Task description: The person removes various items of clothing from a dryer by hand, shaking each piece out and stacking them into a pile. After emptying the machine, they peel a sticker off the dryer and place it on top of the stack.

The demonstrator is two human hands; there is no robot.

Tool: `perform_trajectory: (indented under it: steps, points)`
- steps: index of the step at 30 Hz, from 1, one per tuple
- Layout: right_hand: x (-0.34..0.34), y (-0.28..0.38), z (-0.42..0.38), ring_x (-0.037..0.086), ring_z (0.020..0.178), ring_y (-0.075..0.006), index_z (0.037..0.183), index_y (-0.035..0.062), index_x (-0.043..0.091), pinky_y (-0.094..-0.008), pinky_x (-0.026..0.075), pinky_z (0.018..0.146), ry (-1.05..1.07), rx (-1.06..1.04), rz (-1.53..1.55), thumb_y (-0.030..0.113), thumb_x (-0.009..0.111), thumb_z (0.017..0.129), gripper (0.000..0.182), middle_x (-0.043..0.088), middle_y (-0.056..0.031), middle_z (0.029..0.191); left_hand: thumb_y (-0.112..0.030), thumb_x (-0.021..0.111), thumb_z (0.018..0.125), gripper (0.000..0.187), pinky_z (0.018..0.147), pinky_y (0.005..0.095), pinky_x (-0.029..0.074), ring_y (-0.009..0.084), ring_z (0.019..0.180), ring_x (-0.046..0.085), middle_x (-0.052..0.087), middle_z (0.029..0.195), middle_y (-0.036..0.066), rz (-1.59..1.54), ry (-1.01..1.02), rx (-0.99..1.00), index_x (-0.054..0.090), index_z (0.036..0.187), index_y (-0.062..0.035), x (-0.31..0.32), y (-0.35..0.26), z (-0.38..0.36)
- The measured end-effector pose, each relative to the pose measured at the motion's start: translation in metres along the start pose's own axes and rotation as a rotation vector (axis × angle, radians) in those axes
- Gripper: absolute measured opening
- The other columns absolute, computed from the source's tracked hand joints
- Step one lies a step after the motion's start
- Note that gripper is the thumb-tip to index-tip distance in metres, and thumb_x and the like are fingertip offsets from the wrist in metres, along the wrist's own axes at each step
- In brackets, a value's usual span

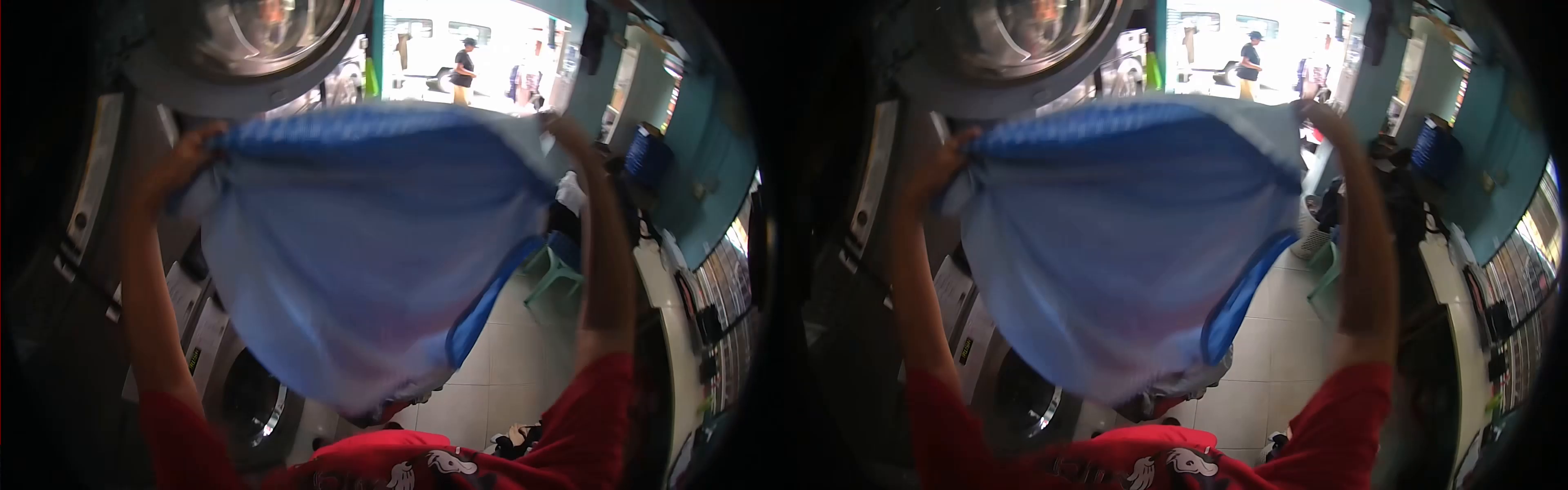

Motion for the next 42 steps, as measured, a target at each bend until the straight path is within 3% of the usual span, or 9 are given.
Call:
perform_trajectory:
  steps: [2, 3, 6, 11, 13, 22, 31, 36, 42]
  points:
    - [0.072, -0.032, -0.059, 0.057, 0.059, -0.0144, 0.099, 0.0048, 0.055, -0.0247, 0.043, 0.048, -0.020, 0.429, 0.367, 0.021, 0.042, 0.084, 0.025, 0.058, -0.0070, 0.074, -0.012, 0.052, 0.082, 0.018, 0.077, 0.0207, 0.039, 0.0075, 0.084, 0.051, 0.057, 0.091, 0.001, -0.640, 0.378, -0.302, 0.056, 0.099, -0.0063, 0.067, 0.025, -0.004]
    - [0.111, -0.014, -0.061, 0.060, 0.062, -0.0178, 0.102, 0.0030, 0.051, -0.0266, 0.045, 0.046, 0.048, 1.082, -0.209, 0.020, 0.039, 0.085, 0.027, 0.058, -0.0095, 0.078, -0.010, 0.051, 0.082, 0.012, 0.074, 0.0187, 0.039, 0.0051, 0.079, 0.049, 0.055, 0.085, -0.002, -0.643, 0.335, -0.351, 0.056, 0.093, -0.0075, 0.088, 0.028, -0.008]
    - [0.186, -0.057, -0.089, 0.060, 0.068, -0.0324, 0.105, 0.0022, 0.048, -0.0399, 0.051, 0.054, -0.007, 1.013, -0.052, 0.027, 0.034, 0.088, 0.032, 0.057, -0.0187, 0.092, -0.004, 0.049, 0.079, 0.009, 0.068, 0.0190, 0.039, 0.0059, 0.071, 0.049, 0.055, 0.076, -0.001, -0.563, 0.108, -0.404, 0.055, 0.085, -0.0054, 0.120, 0.043, -0.017]
    - [0.266, -0.024, -0.075, 0.051, 0.096, -0.0153, 0.109, -0.0006, 0.047, -0.0366, 0.042, 0.084, -1.064, 0.949, 1.494, 0.028, 0.039, 0.085, 0.038, 0.055, -0.0085, 0.101, -0.002, 0.050, 0.076, 0.010, 0.068, 0.0234, 0.041, 0.0127, 0.070, 0.051, 0.055, 0.076, 0.005, -0.263, -0.148, -0.221, 0.052, 0.086, -0.0020, 0.098, -0.005, -0.019]
    - [0.250, 0.026, -0.070, 0.052, 0.091, -0.0184, 0.107, -0.0010, 0.049, -0.0354, 0.044, 0.078, -1.123, 1.099, 1.029, 0.026, 0.039, 0.085, 0.036, 0.056, -0.0098, 0.099, -0.002, 0.051, 0.074, 0.010, 0.067, 0.0267, 0.040, 0.0183, 0.071, 0.052, 0.053, 0.077, 0.010, -0.044, -0.246, -0.140, 0.050, 0.084, -0.0019, 0.085, -0.042, -0.034]
    - [0.313, -0.026, -0.187, 0.052, 0.071, -0.0189, 0.089, 0.0013, 0.056, -0.0312, 0.045, 0.064, -0.228, 0.942, 0.205, 0.017, 0.044, 0.082, 0.021, 0.057, -0.0106, 0.083, 0.005, 0.053, 0.065, 0.019, 0.065, 0.0378, 0.040, 0.0342, 0.076, 0.051, 0.047, 0.078, 0.015, 0.015, 0.062, -0.322, 0.043, 0.079, -0.0034, 0.178, -0.035, -0.185]
    - [0.402, 0.028, -0.390, 0.055, 0.089, -0.0340, 0.089, 0.0070, 0.060, -0.0400, 0.043, 0.077, 0.079, 1.593, -0.254, 0.033, 0.056, 0.077, 0.029, 0.059, -0.0188, 0.094, 0.001, 0.055, 0.060, 0.027, 0.072, 0.0398, 0.044, 0.0303, 0.087, 0.051, 0.050, 0.090, 0.010, -0.018, 0.487, -0.532, 0.053, 0.084, -0.0103, 0.362, 0.002, -0.404]
    - [0.441, 0.018, -0.396, 0.057, 0.087, -0.0335, 0.089, 0.0058, 0.060, -0.0395, 0.044, 0.074, 0.288, 1.371, -0.084, 0.029, 0.055, 0.078, 0.027, 0.060, -0.0167, 0.092, -0.023, 0.069, 0.065, 0.052, 0.089, 0.0366, 0.039, 0.0323, 0.105, 0.047, 0.049, 0.111, 0.017, -0.211, 1.120, -0.765, 0.050, 0.110, -0.0055, 0.438, 0.007, -0.530]
    - [0.405, 0.061, -0.148, 0.059, 0.070, -0.0232, 0.086, 0.0008, 0.059, -0.0326, 0.047, 0.065, -0.079, 0.541, -0.011, 0.004, 0.044, 0.078, 0.017, 0.061, -0.0142, 0.079, -0.022, 0.065, 0.069, 0.042, 0.084, 0.0362, 0.042, 0.0288, 0.097, 0.054, 0.056, 0.105, 0.015, -0.391, 0.844, -0.925, 0.053, 0.106, -0.0044, 0.404, 0.027, -0.509]
Point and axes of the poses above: each hand's wrist, its own z-axis towards the middle knuckle, its own x-axis out of the palm, y = z × x, the point moved 5 cm from there along z, towards the middle knuckle
